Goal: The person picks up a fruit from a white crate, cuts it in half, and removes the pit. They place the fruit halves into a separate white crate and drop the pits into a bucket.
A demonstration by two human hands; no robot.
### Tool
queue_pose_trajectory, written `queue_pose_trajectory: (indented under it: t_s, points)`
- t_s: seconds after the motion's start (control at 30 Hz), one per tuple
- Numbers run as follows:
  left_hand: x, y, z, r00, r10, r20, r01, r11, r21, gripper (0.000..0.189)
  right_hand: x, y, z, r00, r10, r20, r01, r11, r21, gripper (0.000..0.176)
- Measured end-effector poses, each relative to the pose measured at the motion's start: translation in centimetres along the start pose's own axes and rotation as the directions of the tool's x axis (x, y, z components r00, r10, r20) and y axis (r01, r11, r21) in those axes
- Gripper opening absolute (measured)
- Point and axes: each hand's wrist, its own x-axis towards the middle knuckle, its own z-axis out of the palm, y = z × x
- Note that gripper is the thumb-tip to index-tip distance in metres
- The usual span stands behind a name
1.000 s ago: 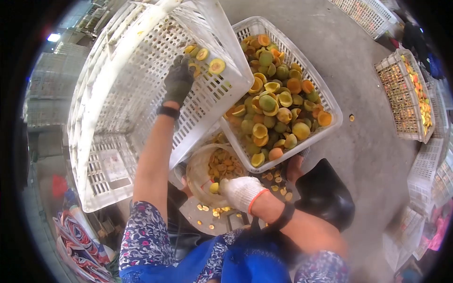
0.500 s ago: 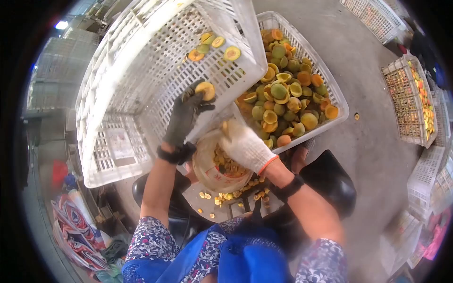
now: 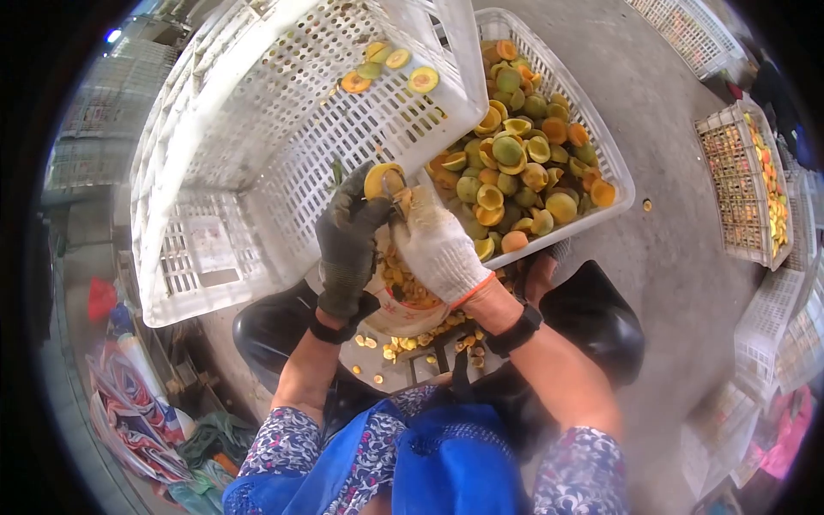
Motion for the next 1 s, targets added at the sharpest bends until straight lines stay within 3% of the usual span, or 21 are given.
queue_pose_trajectory:
  t_s: [0.03,0.1,0.17,0.23,0.27,0.3,0.33,0.4,0.43,0.47,0.53,0.57,0.6,0.67,0.73,0.8,0.9,0.97,1.0]
  points:
    - [0.1,-1.4,-0.1,1.0,0.018,-0.013,-0.018,1.0,0.02,0.047,0.0,0.1,-0.4,1.0,0.006,0.001,-0.006,1.0,-0.003,0.017]
    - [0.0,-2.5,0.0,0.999,0.043,-0.025,-0.043,0.999,0.032,0.048,0.0,0.3,-1.1,0.966,-0.22,0.138,0.249,0.937,-0.245,0.016]
    - [-0.1,-2.7,0.1,0.997,0.073,-0.038,-0.071,0.996,0.049,0.048,-0.1,0.4,-1.2,0.964,-0.203,0.173,0.239,0.944,-0.226,0.017]
    - [-0.7,-2.6,0.1,0.996,0.087,-0.036,-0.09,0.994,-0.066,0.048,-0.3,-0.1,-1.3,0.959,-0.19,0.211,0.233,0.951,-0.202,0.019]
    - [-0.7,-2.4,-0.1,0.995,0.09,-0.036,-0.092,0.994,-0.065,0.048,-0.3,-0.7,-1.3,0.991,-0.096,0.094,0.101,0.994,-0.05,0.021]
    - [-0.6,-2.1,-0.4,0.998,0.055,0.03,-0.045,0.967,-0.251,0.046,-0.3,-0.9,-1.4,1.0,0.018,-0.007,-0.017,0.993,0.114,0.024]
    - [-0.5,-1.9,-0.8,0.994,0.031,0.101,0.015,0.904,-0.426,0.045,-0.3,-0.5,-1.5,1.0,0.014,-0.006,-0.013,0.994,0.111,0.024]
    - [0.3,-1.7,-1.8,0.985,0.053,0.166,0.006,0.942,-0.336,0.045,-0.3,0.8,-1.9,0.999,-0.016,0.045,0.007,0.979,0.203,0.028]
    - [0.4,-1.5,-2.5,0.97,0.058,0.237,-0.001,0.972,-0.237,0.045,-0.2,1.0,-2.2,0.987,0.102,0.124,-0.132,0.956,0.264,0.032]
    - [0.4,-1.0,-3.1,0.972,0.061,0.225,-0.006,0.972,-0.237,0.045,-0.1,1.0,-2.6,0.988,0.083,0.127,-0.111,0.966,0.232,0.032]
    - [0.2,0.9,-3.9,0.898,-0.074,0.434,0.239,0.909,-0.341,0.045,0.6,1.0,-4.0,0.989,-0.102,0.103,0.08,0.976,0.202,0.031]
    - [0.1,1.1,-4.2,0.884,-0.098,0.457,0.274,0.901,-0.336,0.042,0.6,1.0,-3.8,0.989,-0.1,0.108,0.076,0.976,0.205,0.031]
    - [0.1,0.8,-4.2,0.885,-0.104,0.455,0.279,0.9,-0.336,0.042,0.5,1.0,-3.7,0.987,-0.082,0.138,0.053,0.978,0.203,0.029]
    - [0.2,-0.3,-3.9,0.894,-0.129,0.429,0.358,0.78,-0.514,0.038,0.4,0.8,-3.3,0.985,-0.063,0.163,0.03,0.98,0.199,0.028]
    - [0.4,-0.6,-3.7,0.9,-0.089,0.426,0.347,0.738,-0.579,0.034,0.2,0.4,-2.7,0.982,0.108,0.156,-0.16,0.912,0.379,0.026]
    - [0.3,-0.9,-3.5,0.922,-0.097,0.376,0.327,0.715,-0.618,0.037,0.1,0.3,-2.4,0.984,0.096,0.152,-0.153,0.892,0.426,0.024]
    - [0.5,-1.5,-3.4,0.913,-0.057,0.404,0.323,0.707,-0.629,0.041,0.1,0.2,-2.4,0.994,0.01,0.112,-0.043,0.954,0.298,0.024]
    - [0.5,-1.7,-3.3,0.915,-0.065,0.399,0.326,0.702,-0.633,0.043,0.3,-0.1,-2.5,0.956,0.194,0.218,-0.271,0.865,0.422,0.024]
    - [0.3,-1.8,-3.2,0.919,-0.075,0.387,0.325,0.698,-0.638,0.045,0.2,-0.1,-2.5,0.955,0.186,0.232,-0.269,0.873,0.407,0.026]
